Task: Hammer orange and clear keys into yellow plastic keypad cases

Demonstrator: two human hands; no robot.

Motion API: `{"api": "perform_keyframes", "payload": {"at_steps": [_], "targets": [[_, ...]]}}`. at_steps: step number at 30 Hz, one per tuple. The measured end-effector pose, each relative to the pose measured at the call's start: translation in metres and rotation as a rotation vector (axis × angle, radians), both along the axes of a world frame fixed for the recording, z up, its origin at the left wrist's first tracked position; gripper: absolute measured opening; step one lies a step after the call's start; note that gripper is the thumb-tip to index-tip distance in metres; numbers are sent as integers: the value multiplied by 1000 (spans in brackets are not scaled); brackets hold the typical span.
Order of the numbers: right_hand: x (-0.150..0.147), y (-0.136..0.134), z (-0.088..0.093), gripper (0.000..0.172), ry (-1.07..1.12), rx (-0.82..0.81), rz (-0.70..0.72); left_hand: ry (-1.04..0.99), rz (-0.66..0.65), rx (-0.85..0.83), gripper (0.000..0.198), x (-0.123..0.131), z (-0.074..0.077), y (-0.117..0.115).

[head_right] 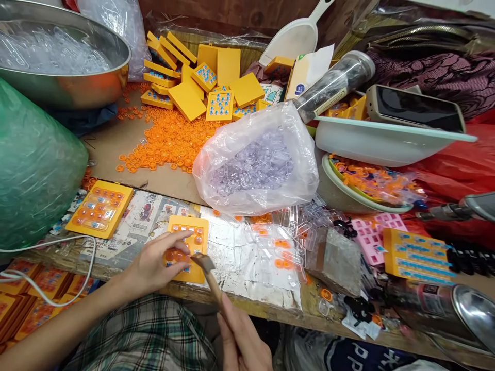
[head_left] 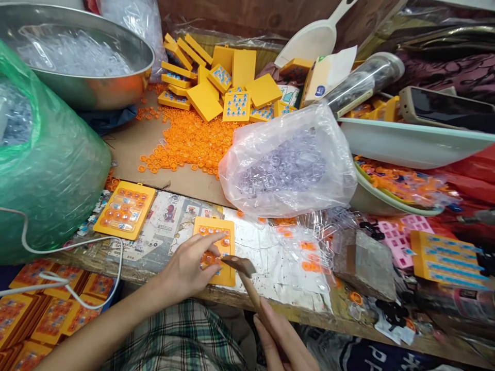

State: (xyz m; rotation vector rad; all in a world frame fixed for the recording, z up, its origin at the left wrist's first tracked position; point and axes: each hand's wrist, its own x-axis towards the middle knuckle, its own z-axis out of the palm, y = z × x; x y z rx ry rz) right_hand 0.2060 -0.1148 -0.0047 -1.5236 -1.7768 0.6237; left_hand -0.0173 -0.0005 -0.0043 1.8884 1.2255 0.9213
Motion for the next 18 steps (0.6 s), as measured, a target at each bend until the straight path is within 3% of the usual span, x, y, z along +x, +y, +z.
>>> {"api": "perform_keyframes", "payload": {"at_steps": [3, 5, 8, 10, 13, 18], "targets": [[0, 1, -9, 42, 112, -25, -301, 70, 122, 148, 23, -4, 5, 41], [0, 5, -14, 45, 191, -83, -438, 189, 215, 221, 22, -2, 4, 79], [0, 11, -21, 50, 297, -149, -528, 311, 213, 209, 24, 8, -4, 131], [0, 13, -26, 50, 329, -175, -547, 335, 187, 201, 23, 16, -10, 154], [0, 12, -31, 47, 337, -201, -549, 374, 165, 193, 23, 23, -12, 170], [-1, 11, -30, 50, 336, -205, -555, 417, 107, 173, 24, 21, -7, 170]]}}
